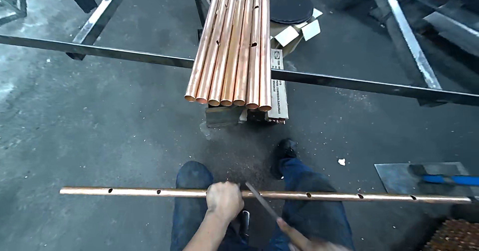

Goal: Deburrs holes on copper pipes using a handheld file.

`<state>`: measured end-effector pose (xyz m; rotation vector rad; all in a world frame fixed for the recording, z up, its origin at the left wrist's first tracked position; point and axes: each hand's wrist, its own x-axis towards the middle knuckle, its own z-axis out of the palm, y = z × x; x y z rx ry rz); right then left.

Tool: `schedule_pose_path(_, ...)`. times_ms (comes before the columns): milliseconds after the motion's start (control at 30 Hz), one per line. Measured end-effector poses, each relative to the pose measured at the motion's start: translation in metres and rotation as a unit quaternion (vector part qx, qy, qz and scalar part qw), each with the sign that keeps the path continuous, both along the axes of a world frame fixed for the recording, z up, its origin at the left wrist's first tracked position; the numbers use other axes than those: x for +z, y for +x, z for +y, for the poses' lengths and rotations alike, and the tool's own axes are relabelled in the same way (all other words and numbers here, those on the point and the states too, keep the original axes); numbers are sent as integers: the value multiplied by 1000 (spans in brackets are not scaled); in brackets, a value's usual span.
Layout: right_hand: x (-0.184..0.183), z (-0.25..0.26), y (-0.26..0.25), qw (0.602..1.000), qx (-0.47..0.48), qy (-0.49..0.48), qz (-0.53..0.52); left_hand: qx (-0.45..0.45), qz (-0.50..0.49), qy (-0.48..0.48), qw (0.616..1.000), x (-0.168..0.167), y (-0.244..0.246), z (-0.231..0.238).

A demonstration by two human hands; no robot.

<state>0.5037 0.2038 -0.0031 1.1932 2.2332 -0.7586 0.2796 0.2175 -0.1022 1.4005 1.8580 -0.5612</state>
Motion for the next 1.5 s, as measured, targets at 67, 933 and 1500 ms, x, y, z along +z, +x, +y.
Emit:
schedule_pose_path(67, -14, 23, -36, 999, -7, -8, -33, 4, 4, 14, 1000, -3, -1, -3)
schedule_pose_path(933, -10, 14, 62, 982, -159, 74, 71, -76, 47, 274, 958, -23, 8, -45)
schedule_pose_path(1500, -10, -31, 51, 992, -46, 73, 95, -34, -30, -74, 996, 8, 1, 24)
